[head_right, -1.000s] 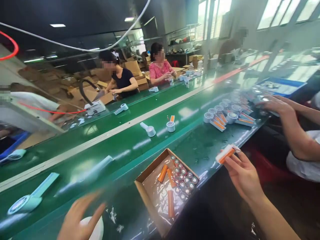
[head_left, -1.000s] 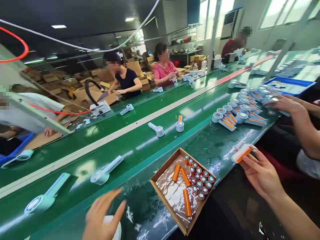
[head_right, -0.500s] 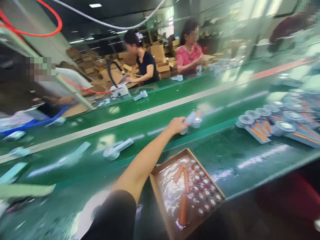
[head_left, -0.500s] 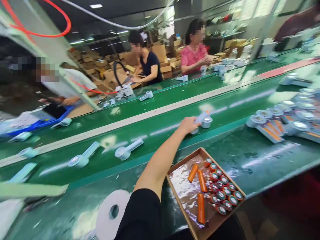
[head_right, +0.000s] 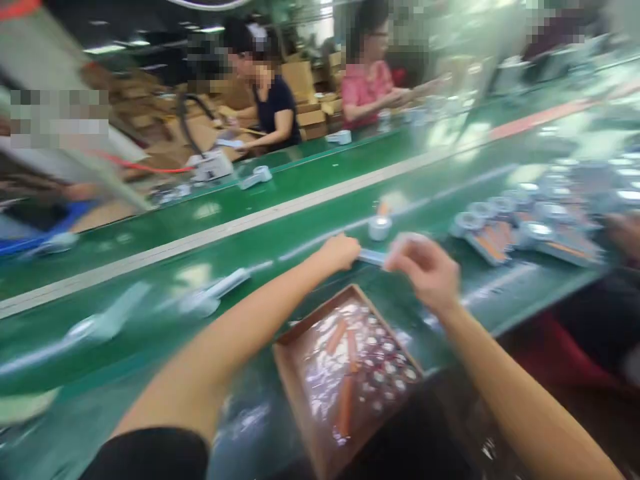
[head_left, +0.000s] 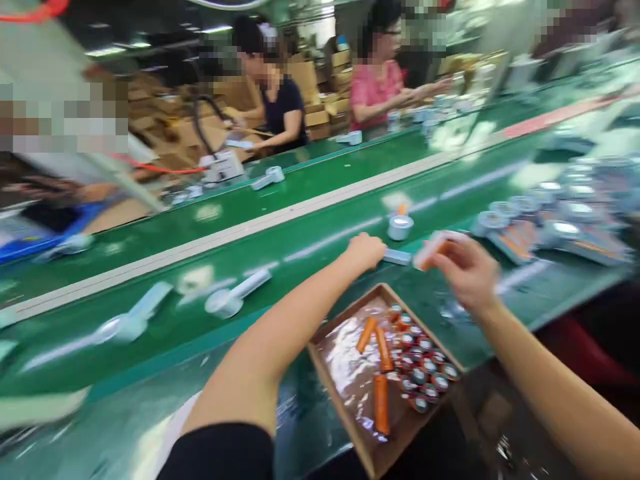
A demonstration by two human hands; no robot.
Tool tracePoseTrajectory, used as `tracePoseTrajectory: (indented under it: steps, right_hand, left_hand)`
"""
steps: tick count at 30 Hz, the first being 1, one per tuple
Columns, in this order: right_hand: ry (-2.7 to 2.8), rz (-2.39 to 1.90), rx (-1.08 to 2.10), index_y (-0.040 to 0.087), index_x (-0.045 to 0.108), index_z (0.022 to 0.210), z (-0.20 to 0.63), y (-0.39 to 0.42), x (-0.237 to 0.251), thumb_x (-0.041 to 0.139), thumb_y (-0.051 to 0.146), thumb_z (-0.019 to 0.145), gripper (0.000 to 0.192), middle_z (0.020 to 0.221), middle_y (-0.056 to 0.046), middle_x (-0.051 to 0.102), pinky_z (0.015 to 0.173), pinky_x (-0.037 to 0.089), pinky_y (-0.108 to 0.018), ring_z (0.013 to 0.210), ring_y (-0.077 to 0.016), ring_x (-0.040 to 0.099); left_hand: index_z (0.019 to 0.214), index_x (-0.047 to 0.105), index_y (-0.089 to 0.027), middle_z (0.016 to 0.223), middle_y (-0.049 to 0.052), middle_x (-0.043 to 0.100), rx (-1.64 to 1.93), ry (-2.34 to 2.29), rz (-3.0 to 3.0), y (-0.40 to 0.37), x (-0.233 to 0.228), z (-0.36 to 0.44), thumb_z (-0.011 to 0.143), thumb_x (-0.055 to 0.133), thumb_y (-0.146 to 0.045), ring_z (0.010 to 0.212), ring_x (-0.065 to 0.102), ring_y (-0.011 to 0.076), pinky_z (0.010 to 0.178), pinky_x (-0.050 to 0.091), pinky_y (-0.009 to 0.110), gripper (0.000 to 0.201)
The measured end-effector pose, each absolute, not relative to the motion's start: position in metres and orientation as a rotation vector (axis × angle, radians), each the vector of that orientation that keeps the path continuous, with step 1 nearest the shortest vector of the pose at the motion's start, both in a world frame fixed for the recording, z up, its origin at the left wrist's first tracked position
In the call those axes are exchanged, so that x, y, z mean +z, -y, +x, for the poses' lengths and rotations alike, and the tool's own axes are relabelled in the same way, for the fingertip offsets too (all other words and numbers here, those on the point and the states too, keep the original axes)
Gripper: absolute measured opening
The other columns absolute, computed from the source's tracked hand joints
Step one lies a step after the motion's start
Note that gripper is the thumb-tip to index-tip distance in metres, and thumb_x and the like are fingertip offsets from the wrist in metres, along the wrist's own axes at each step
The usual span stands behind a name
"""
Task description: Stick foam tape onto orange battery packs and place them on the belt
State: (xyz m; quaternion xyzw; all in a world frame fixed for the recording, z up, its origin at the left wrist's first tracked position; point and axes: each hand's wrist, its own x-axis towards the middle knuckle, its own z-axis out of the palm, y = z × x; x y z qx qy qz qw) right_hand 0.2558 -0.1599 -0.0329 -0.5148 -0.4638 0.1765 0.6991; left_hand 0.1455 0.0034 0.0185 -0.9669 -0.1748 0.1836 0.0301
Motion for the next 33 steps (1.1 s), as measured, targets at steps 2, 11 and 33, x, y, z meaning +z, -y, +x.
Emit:
tracePoseTrajectory:
  steps: [2,11,33]
  right_hand:
    - [1.146,-1.256,0.345,0.018,0.063,0.127,0.286,0.150,-0.033,0.074,0.040,0.093,0.042,0.115,-0.008,0.072,0.094,0.060,-0.040,0.102,-0.0243,0.071]
    - [1.624,-1.659,0.377,0.020,0.066,0.127,0.317,0.108,-0.052,0.064,0.019,0.094,0.034,0.106,-0.005,0.075,0.094,0.057,-0.035,0.097,-0.0230,0.072]
    - [2.048,-2.420,0.021,0.029,0.074,0.113,0.274,0.075,0.008,0.061,0.048,0.093,0.031,0.099,-0.009,0.074,0.075,0.060,-0.042,0.090,-0.0318,0.072]
  left_hand:
    - [0.106,0.069,-0.013,0.110,0.009,0.070,0.588,0.577,-2.996,-0.015,0.017,0.163,0.093,0.071,-0.032,0.106,0.067,0.0232,0.095,0.058,0.046,0.023]
    - [0.120,0.064,-0.016,0.118,0.009,0.066,0.428,0.823,-3.150,-0.039,0.006,0.168,0.099,0.060,-0.046,0.109,0.064,0.0230,0.098,0.054,0.047,0.036]
    - [0.128,0.060,-0.018,0.117,0.010,0.067,0.024,1.166,-3.140,-0.065,-0.003,0.180,0.105,0.046,-0.048,0.102,0.066,0.0215,0.093,0.056,0.044,0.040]
